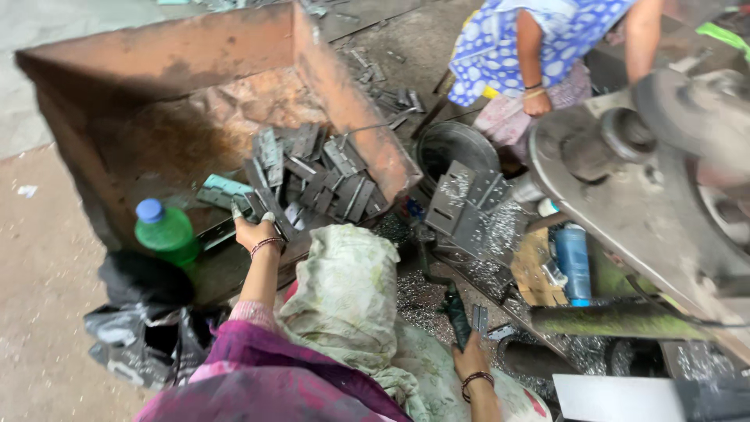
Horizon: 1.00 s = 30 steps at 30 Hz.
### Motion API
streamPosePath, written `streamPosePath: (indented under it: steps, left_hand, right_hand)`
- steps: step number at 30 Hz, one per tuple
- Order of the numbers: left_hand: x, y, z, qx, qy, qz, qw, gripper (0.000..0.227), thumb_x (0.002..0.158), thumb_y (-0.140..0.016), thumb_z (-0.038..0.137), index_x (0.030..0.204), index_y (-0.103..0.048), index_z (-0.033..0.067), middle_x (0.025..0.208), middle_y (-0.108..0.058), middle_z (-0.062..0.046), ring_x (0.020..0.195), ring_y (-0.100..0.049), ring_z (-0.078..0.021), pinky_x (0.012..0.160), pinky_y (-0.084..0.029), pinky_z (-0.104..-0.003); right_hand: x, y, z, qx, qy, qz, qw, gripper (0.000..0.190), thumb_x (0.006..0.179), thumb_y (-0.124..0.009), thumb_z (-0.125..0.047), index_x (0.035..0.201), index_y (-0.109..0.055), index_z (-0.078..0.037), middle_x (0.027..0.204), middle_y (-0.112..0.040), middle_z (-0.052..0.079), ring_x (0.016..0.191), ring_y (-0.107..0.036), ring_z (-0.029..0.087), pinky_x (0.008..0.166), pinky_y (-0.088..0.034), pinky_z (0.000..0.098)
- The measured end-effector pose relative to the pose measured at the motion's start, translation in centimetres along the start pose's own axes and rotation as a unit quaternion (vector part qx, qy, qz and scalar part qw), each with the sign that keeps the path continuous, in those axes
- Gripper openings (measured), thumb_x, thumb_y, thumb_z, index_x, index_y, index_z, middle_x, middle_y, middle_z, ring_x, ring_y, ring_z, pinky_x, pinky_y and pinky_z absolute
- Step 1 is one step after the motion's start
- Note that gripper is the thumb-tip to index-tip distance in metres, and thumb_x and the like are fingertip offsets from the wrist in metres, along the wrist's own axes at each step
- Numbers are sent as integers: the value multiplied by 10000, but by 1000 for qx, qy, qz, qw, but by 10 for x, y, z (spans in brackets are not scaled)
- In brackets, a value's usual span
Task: The person operates a press machine to shape metal pieces, repeatedly placing them into the press and removing them. The person also sorts and organizes the processed metal pieces into a container.
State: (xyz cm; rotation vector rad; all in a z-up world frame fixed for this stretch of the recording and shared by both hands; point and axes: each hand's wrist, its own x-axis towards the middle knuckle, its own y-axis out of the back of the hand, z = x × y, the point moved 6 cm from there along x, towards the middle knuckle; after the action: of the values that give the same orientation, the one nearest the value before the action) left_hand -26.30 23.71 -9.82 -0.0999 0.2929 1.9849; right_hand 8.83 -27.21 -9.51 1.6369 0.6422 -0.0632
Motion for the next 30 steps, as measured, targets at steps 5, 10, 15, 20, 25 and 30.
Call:
streamPosePath:
  steps: [5, 10, 15, 20, 25, 30]
  left_hand:
    - [-77, -82, 87, 44, -171, -179, 968, 480, 724, -889, 115, 1131, -664, -3, 990, -758, -185, 873, -722, -294, 823, -569, -417]
    - [-211, -201, 101, 70, -206, -393, 893, 494, 689, -876, 134, 1121, -660, 24, 968, -763, -191, 892, -745, -320, 793, -579, -426]
    - [-316, -263, 64, 124, -234, -447, 854, 451, 733, -814, 78, 1149, -662, -5, 1041, -711, -272, 1016, -678, -434, 902, -550, -457]
    - [-360, -252, 70, 208, -475, -450, 727, 260, 855, -663, 2, 1113, -689, 13, 1391, -627, -205, 1316, -574, -384, 1160, -484, -393]
    - [-388, -202, 84, 407, -548, -496, 536, 407, 891, -618, 287, 1230, -662, 66, 1543, -385, -152, 1468, -248, -393, 1163, -161, -683]
    - [-395, -203, 95, 516, -528, -501, 451, 352, 1043, -452, 288, 1246, -707, 153, 1632, -347, -70, 1563, -143, -376, 1164, -58, -775]
  right_hand:
    - [-5, -5, -3, 31, 39, 6, 999, 671, 895, -666, -248, 1419, -307, -28, 1054, -691, 327, 993, -689, 492, 878, -539, 548]
    - [-19, 2, -15, 54, 4, -23, 998, 598, 920, -655, -241, 1391, -340, -50, 1049, -709, 305, 994, -702, 468, 875, -543, 545]
    - [-34, 17, -30, 83, 11, -20, 996, 670, 905, -649, -214, 1438, -271, -65, 1061, -690, 303, 1000, -687, 464, 879, -535, 540]
    - [-36, 25, -33, 63, 10, -28, 998, 550, 914, -638, -205, 1349, -345, -37, 1046, -705, 295, 1008, -691, 461, 891, -536, 545]
    - [-47, 31, -41, 61, -18, -43, 997, 541, 920, -629, -208, 1358, -354, -48, 1071, -699, 287, 1021, -686, 463, 906, -532, 548]
    - [-47, 64, -52, 49, 24, -6, 998, 591, 867, -650, -190, 1359, -366, -28, 1078, -686, 289, 988, -685, 469, 871, -539, 552]
